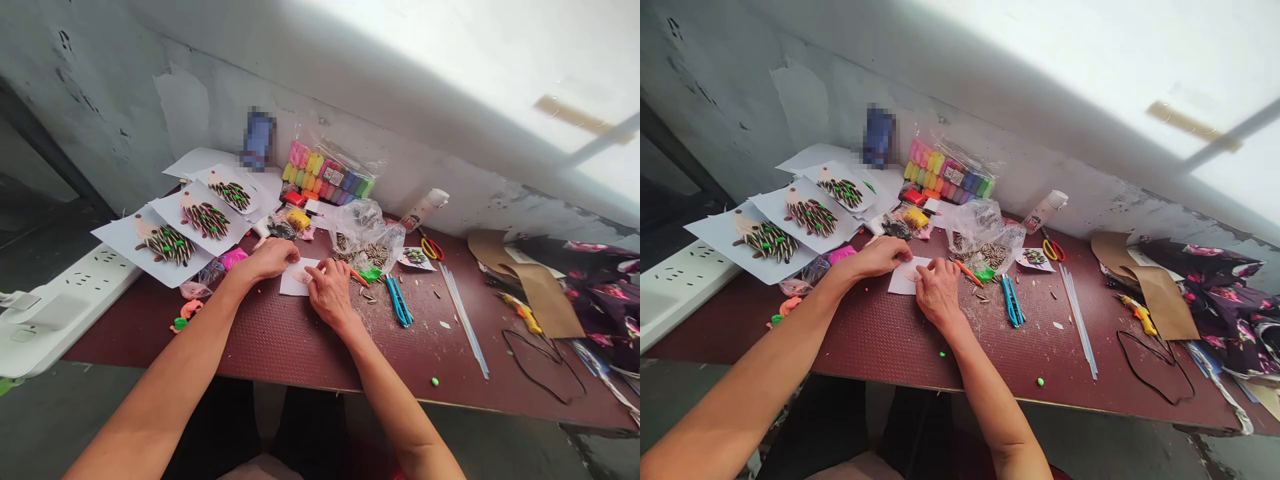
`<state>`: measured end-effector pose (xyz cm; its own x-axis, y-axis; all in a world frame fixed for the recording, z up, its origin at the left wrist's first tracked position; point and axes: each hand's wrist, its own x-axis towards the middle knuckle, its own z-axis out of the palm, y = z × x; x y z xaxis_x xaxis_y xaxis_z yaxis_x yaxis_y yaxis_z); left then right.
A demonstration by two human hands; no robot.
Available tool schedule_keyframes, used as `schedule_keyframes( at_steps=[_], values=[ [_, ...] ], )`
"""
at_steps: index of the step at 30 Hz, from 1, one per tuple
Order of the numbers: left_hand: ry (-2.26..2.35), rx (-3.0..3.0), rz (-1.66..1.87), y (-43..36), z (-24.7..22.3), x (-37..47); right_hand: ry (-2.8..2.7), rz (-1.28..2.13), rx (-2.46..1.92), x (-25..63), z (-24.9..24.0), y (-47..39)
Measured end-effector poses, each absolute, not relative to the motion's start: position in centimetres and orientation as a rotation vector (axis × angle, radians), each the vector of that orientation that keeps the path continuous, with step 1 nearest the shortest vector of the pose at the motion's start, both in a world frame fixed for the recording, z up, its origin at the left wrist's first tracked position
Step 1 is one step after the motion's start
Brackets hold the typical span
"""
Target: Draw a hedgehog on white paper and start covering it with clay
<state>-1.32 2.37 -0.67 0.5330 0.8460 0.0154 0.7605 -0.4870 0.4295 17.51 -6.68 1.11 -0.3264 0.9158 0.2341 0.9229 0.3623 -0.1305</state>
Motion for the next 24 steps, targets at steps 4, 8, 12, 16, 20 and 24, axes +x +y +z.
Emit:
schedule_keyframes(
  at_steps=[4,8,12,16,20,24],
  values=[
    [1.307,2.412,0.323,2.36,-0.58,-1.34,-2.425,-0.033,-1.570,17.39,0.85,-7.01],
    [1.315,2.411,0.311,2.26,-0.35,-1.29,-2.484,-0.024,-1.547,16.78,0.78,-7.34],
    [1.321,2.400,0.283,2.19,-0.17,-1.23,-2.522,-0.045,-1.549,16.70,0.83,-7.31],
    [1.322,2.410,0.302,2.20,-0.23,-1.24,-2.455,-0.045,-1.566,17.19,0.84,-7.07],
    [1.323,2.411,0.283,2.22,-0.32,-1.27,-2.444,-0.043,-1.565,17.45,0.83,-7.09],
    [1.316,2.393,0.302,2.23,-0.39,-1.29,-2.522,-0.048,-1.502,17.03,0.82,-7.41]
  ],
)
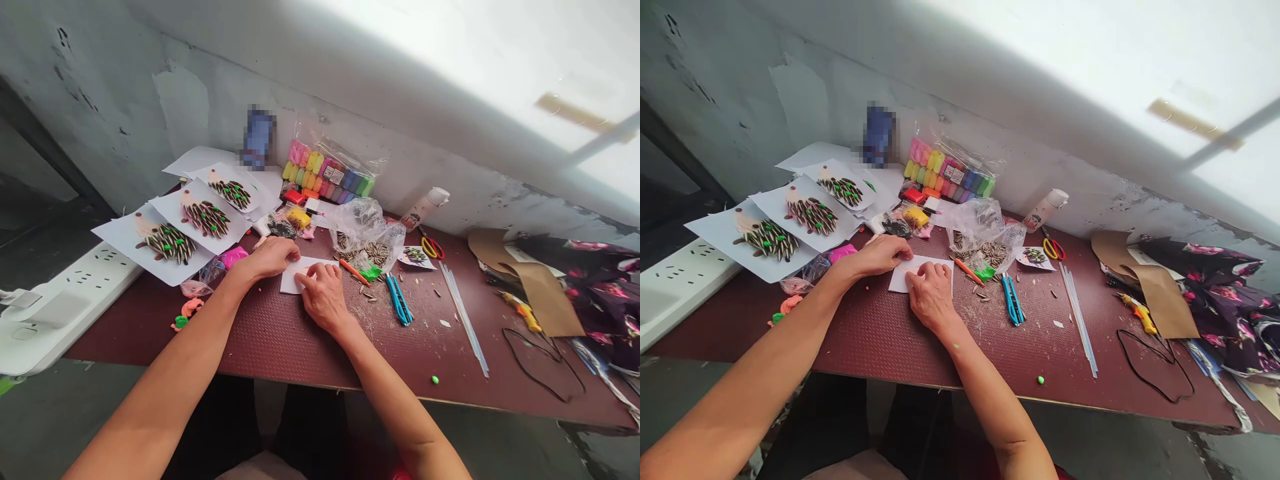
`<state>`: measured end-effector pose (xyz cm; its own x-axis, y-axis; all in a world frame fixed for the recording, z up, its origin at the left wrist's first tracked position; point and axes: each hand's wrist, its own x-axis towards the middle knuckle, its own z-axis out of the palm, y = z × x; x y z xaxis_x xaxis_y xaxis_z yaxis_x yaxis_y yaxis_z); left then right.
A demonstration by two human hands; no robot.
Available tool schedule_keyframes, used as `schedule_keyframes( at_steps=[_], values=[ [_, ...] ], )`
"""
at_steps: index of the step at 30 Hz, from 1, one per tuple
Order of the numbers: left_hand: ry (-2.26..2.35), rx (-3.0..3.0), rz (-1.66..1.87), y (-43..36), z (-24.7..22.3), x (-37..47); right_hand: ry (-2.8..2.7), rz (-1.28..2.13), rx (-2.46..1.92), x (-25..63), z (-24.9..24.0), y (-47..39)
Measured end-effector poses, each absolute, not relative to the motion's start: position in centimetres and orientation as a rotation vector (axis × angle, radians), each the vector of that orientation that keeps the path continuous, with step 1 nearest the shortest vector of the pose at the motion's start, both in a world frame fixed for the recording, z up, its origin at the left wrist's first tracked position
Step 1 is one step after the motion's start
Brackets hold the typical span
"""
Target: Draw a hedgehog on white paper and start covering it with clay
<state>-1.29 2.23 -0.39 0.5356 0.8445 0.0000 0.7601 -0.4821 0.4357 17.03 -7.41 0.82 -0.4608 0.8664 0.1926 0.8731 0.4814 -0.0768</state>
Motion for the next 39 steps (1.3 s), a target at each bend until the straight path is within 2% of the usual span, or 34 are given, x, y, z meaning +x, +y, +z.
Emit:
schedule_keyframes(
  at_steps=[12,24,39],
  values=[
    [1.328,2.383,0.294,2.1,-0.3,-1.2,-2.389,-0.101,-1.546,18.1,0.5,-6.9],
    [1.329,2.403,0.290,2.2,-0.3,-1.2,-2.571,-0.162,-1.521,17.5,0.9,-7.5],
    [1.331,2.406,0.288,2.2,-0.3,-1.2,-2.518,-0.165,-1.565,17.9,1.0,-7.4]
  ],
)
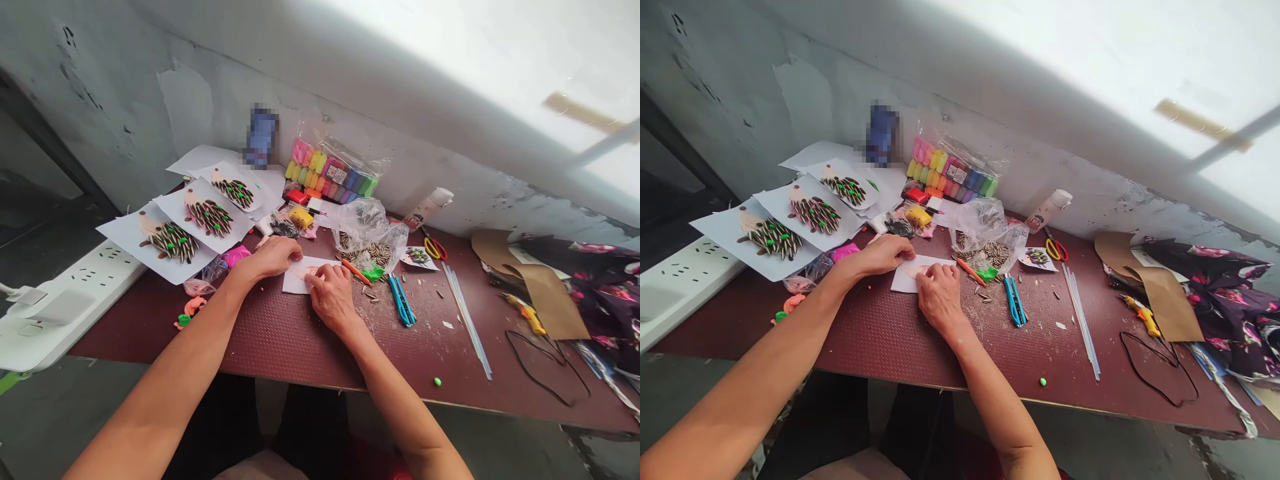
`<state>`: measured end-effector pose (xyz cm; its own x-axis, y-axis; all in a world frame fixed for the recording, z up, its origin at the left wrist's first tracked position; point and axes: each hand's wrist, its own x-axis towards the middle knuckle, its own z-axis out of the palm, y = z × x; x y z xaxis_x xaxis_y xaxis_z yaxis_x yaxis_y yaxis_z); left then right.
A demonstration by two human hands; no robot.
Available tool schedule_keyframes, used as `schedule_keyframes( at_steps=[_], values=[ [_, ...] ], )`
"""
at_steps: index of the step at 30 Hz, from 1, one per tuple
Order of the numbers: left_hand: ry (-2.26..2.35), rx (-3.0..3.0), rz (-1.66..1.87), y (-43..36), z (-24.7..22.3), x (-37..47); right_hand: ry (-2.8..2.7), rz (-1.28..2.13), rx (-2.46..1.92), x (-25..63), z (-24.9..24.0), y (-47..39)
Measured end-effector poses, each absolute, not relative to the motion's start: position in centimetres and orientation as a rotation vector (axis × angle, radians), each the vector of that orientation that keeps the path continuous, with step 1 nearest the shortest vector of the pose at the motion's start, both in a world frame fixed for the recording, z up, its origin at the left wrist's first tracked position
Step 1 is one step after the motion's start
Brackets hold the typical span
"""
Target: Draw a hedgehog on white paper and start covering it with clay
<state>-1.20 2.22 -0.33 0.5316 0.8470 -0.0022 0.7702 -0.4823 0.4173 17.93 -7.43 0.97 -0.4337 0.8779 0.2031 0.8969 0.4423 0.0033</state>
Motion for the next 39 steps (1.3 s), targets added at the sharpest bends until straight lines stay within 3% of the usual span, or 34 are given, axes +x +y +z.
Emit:
schedule_keyframes(
  at_steps=[39],
  values=[
    [1.331,2.410,0.274,2.26,-0.43,-1.26,-2.550,-0.264,-1.460,17.77,0.69,-7.55]
  ],
)
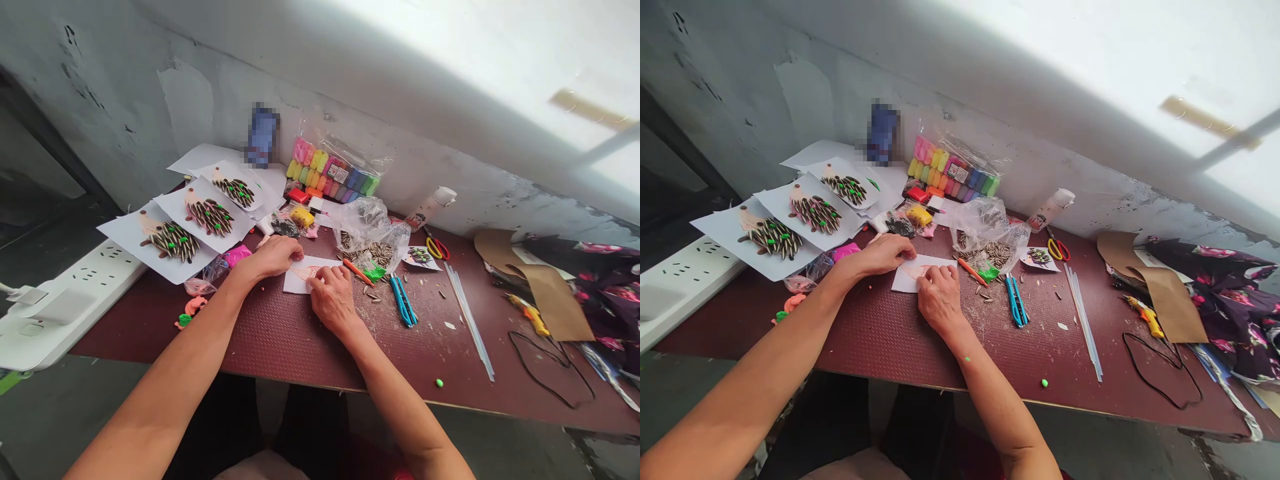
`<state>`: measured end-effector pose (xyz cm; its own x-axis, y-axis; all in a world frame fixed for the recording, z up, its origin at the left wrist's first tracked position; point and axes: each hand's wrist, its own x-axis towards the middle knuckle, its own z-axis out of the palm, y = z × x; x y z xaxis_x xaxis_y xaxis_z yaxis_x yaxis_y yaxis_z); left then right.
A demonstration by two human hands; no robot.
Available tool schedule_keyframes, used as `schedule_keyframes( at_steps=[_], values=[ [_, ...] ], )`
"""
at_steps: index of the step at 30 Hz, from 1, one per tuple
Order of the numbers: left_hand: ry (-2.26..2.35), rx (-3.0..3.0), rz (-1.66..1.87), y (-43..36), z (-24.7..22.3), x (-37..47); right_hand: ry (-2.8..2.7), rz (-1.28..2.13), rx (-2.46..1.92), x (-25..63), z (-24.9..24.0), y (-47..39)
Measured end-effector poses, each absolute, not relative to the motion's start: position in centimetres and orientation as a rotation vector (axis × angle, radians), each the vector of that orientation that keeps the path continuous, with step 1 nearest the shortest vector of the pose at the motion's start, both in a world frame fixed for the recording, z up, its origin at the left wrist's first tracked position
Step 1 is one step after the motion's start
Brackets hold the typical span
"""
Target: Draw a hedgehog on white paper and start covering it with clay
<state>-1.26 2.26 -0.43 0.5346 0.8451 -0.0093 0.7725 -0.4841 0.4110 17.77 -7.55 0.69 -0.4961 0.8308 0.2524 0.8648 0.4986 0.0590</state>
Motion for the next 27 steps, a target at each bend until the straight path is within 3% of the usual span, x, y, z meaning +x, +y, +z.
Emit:
schedule_keyframes(
  at_steps=[27],
  values=[
    [1.324,2.403,0.267,2.42,-0.65,-1.30,-2.583,-0.260,-1.462,17.44,0.55,-7.76]
  ],
)
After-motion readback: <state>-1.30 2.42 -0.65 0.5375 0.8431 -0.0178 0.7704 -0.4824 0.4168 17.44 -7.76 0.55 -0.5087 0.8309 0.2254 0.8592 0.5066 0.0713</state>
